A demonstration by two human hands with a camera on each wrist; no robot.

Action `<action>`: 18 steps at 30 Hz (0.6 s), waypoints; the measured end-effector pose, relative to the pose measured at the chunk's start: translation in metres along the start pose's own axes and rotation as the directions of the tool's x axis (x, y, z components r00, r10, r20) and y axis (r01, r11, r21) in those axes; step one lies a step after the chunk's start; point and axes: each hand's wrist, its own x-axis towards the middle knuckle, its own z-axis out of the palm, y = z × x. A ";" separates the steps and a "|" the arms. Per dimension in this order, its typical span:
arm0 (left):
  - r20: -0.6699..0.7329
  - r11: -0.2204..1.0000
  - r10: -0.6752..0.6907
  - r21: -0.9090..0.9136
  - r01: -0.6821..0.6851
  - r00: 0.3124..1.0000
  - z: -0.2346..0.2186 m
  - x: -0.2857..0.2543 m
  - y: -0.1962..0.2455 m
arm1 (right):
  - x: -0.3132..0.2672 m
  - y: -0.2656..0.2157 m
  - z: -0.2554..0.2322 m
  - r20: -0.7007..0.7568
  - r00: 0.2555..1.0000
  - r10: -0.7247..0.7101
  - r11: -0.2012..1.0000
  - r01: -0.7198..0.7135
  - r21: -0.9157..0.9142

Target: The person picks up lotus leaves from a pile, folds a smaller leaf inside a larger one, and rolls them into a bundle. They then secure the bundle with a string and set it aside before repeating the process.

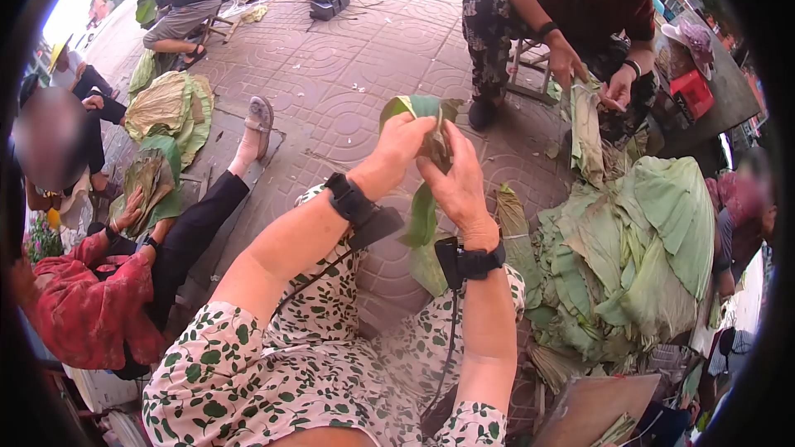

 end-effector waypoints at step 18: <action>0.031 0.986 -0.005 -0.166 0.010 1.000 -0.005 -0.013 0.021 | 0.004 0.010 0.001 0.059 0.998 0.009 0.911 -0.033 0.411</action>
